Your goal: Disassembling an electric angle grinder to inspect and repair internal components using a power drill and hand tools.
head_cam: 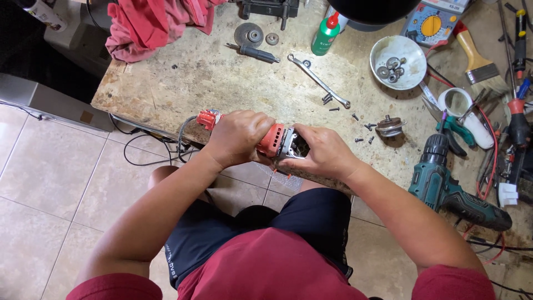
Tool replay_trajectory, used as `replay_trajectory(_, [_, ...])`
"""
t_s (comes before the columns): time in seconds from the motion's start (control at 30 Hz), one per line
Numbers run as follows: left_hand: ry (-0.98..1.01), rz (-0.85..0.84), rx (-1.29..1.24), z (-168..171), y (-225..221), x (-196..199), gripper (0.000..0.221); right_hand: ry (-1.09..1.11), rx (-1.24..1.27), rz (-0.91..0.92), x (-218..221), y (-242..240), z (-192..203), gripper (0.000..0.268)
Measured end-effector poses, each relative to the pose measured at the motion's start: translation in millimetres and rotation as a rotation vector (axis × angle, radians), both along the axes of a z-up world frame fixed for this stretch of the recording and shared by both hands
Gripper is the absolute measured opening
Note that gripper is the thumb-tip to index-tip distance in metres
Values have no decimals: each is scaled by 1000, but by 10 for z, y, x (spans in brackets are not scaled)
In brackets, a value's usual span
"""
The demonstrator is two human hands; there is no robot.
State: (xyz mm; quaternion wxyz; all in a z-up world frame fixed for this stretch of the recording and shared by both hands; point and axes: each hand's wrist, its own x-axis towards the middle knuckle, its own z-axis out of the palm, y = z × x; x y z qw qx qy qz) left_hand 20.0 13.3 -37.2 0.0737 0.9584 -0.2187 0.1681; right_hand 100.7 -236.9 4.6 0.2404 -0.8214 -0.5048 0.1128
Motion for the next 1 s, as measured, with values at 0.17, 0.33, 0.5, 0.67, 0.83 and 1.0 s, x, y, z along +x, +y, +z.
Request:
replay_trajectory(0.17, [-12,0,4,-14,-4,-2,89,81,-83,-11,21,25,105,86])
replay_trajectory(0.33, [-42,20,-20,107,-31,-47,93,63,-9,3,29,3,54,87])
replay_trajectory(0.5, [-24,65,-209,390,88,-384,119,-37,63,-39,-59,0,38,80])
replay_trajectory(0.67, [-26,293,-415,247,719,-686,118,-151,59,-76,-105,-27,-48,83])
replay_trajectory(0.83, [23,190,-534,-50,1067,-562,87,-223,17,-97,-110,29,-55,88])
replay_trajectory(1.0, [-6,131,-845,-133,1037,-604,78,-153,23,-74,-67,32,-77,89])
